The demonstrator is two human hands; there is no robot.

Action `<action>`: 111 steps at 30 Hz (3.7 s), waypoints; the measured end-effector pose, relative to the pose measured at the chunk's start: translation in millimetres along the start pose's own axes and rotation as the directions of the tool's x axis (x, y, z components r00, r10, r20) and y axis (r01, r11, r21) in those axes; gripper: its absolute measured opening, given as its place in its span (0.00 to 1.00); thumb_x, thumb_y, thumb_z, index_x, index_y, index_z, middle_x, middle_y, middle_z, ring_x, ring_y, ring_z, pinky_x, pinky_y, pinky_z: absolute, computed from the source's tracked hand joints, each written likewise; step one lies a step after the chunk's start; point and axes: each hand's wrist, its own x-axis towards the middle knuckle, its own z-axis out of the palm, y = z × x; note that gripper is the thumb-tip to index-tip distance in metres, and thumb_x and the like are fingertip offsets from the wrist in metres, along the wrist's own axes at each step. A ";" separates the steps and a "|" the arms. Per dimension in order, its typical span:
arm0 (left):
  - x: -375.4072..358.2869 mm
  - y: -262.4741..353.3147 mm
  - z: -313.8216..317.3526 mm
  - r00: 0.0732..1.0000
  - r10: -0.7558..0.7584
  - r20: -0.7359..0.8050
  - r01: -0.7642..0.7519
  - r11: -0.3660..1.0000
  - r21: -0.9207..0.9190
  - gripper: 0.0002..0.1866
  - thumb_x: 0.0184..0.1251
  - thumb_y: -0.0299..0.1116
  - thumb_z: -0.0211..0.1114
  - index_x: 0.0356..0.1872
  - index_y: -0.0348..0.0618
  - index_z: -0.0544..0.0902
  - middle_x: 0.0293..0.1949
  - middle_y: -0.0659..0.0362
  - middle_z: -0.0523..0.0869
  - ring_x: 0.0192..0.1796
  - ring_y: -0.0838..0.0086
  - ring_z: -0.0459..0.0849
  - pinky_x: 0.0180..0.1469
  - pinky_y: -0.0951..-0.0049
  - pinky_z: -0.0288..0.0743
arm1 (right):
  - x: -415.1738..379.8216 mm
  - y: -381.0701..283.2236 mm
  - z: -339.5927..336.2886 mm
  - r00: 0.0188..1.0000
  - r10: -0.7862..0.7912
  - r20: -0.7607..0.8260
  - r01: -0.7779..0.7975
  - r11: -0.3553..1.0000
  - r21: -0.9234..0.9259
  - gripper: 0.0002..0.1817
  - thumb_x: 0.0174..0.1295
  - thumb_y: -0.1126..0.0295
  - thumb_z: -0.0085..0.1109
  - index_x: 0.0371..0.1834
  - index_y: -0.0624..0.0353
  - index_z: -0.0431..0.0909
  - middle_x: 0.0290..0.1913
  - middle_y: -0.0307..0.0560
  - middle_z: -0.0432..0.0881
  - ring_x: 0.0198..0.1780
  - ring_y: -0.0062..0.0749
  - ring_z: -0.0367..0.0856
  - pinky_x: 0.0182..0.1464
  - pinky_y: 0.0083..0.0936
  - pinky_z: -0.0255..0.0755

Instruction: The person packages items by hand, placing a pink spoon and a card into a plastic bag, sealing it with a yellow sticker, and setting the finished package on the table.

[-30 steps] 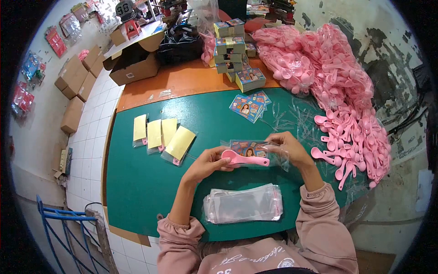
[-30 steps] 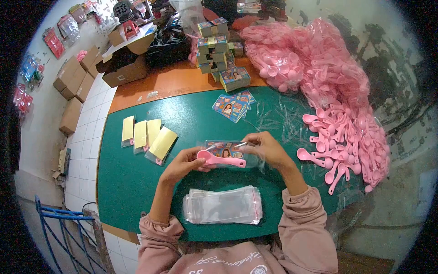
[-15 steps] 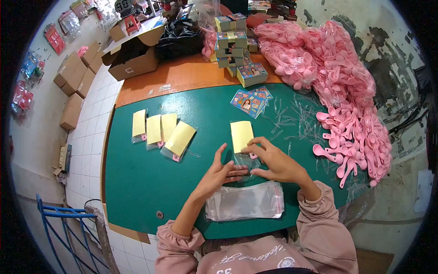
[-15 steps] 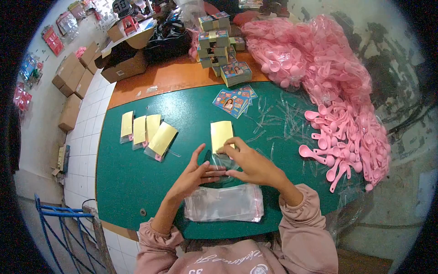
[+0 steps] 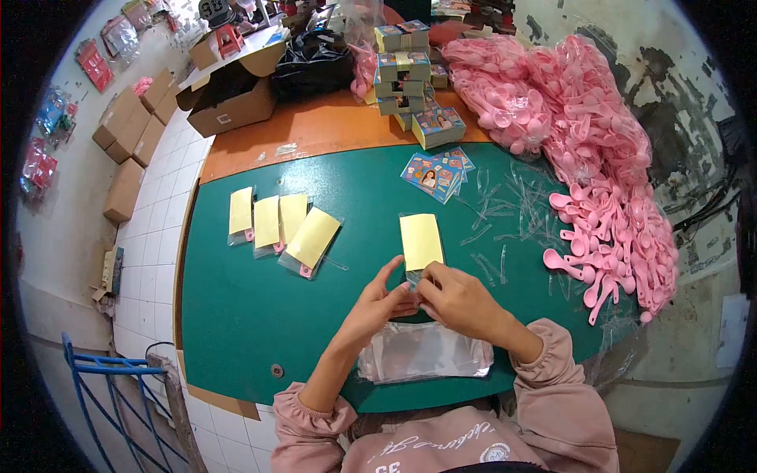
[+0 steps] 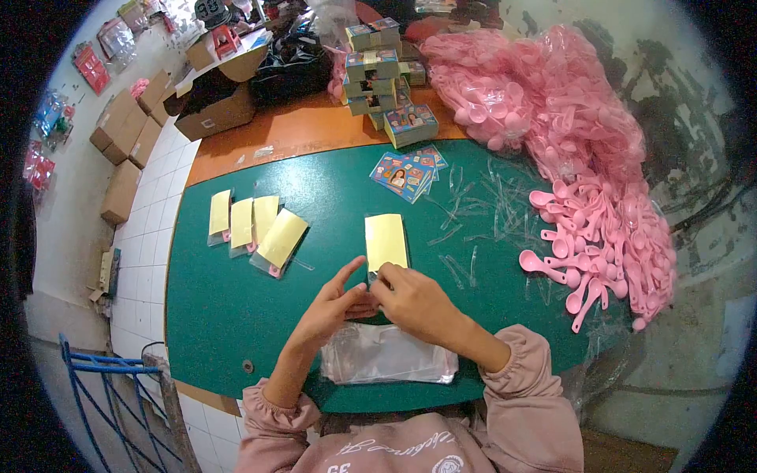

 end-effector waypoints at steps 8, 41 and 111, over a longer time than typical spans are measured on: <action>1.1 -0.2 0.8 0.994 0.038 -0.103 -0.039 0.999 -0.003 0.25 0.63 0.28 0.58 0.61 0.39 0.64 0.34 0.60 0.82 0.33 0.85 0.77 0.35 0.84 0.72 | 1.2 -8.1 9.9 0.970 -0.234 -0.067 0.173 0.855 -0.489 0.06 0.46 0.71 0.51 0.26 0.61 0.70 0.28 0.43 0.69 0.32 0.32 0.72 0.35 0.25 0.67; 0.1 -1.1 5.8 0.999 0.034 0.007 -0.035 0.998 0.061 0.12 0.66 0.28 0.53 0.44 0.32 0.78 0.38 0.58 0.83 0.36 0.83 0.78 0.37 0.85 0.71 | -28.7 141.1 -138.2 0.848 0.362 -0.387 -0.339 0.932 0.131 0.13 0.49 0.69 0.59 0.37 0.62 0.74 0.35 0.44 0.76 0.35 0.36 0.77 0.42 0.28 0.69; 18.2 -24.9 -0.5 0.914 0.370 -0.168 -0.249 0.838 0.486 0.08 0.57 0.23 0.61 0.33 0.40 0.69 0.32 0.61 0.77 0.32 0.82 0.76 0.30 0.83 0.73 | -19.0 32.3 16.5 0.718 0.676 0.166 -0.417 0.227 0.880 0.15 0.58 0.76 0.54 0.48 0.64 0.69 0.26 0.42 0.79 0.21 0.16 0.74 0.21 0.14 0.71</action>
